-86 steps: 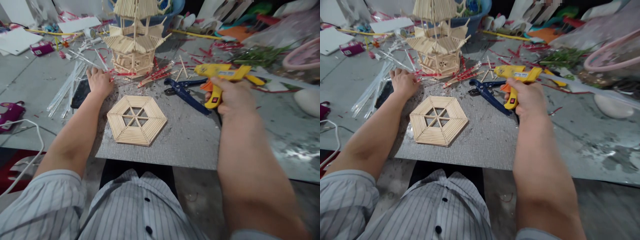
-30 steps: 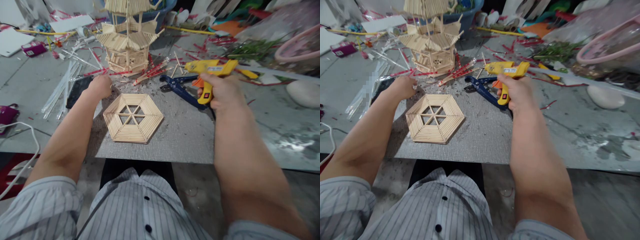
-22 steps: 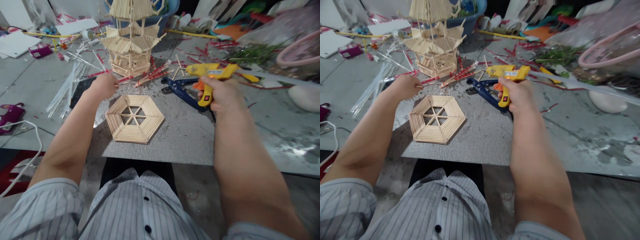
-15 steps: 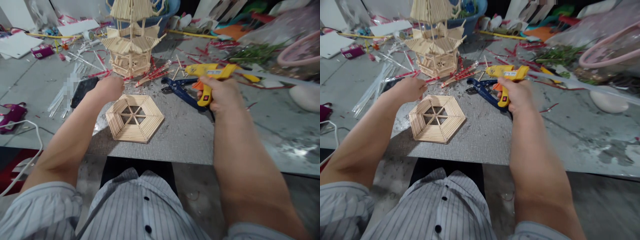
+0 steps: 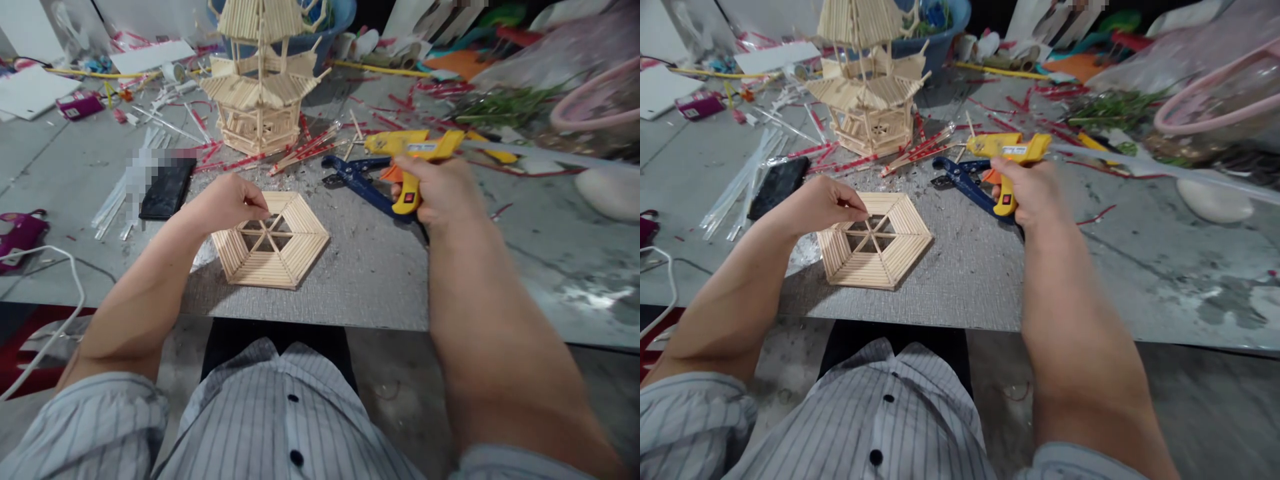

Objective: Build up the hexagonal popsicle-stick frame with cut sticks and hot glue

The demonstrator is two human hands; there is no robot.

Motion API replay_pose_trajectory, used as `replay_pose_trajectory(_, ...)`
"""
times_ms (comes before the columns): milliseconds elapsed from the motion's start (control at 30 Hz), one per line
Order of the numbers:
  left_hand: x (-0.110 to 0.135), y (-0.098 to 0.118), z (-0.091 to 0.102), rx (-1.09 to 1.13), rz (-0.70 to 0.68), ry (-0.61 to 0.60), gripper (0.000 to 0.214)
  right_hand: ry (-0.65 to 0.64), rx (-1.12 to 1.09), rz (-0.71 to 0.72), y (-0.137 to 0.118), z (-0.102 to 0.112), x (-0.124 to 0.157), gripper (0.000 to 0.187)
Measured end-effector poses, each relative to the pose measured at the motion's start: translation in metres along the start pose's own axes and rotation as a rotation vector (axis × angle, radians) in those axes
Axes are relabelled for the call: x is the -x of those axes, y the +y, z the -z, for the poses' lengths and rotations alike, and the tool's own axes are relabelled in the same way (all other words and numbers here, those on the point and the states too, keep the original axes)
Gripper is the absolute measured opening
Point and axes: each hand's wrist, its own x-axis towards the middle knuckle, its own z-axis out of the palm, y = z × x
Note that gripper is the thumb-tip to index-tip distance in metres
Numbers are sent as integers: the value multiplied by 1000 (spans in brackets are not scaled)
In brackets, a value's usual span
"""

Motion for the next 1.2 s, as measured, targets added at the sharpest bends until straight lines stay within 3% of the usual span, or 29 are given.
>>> replay_pose_trajectory(233,3,13,-3,-93,-22,-138,20,24,17,-8,0,0,2,15)
replay_pose_trajectory(367,4,15,-7,-184,34,-125,25,16,17,-10,-2,-2,3,16)
replay_pose_trajectory(600,8,13,-9,-371,135,5,37,3,11,-4,-4,-2,4,20)
replay_pose_trajectory(867,0,-5,-11,-505,60,-97,39,22,8,23,1,1,-1,18)
replay_pose_trajectory(1200,4,12,-8,-300,74,-20,33,-3,6,24,1,1,1,16)
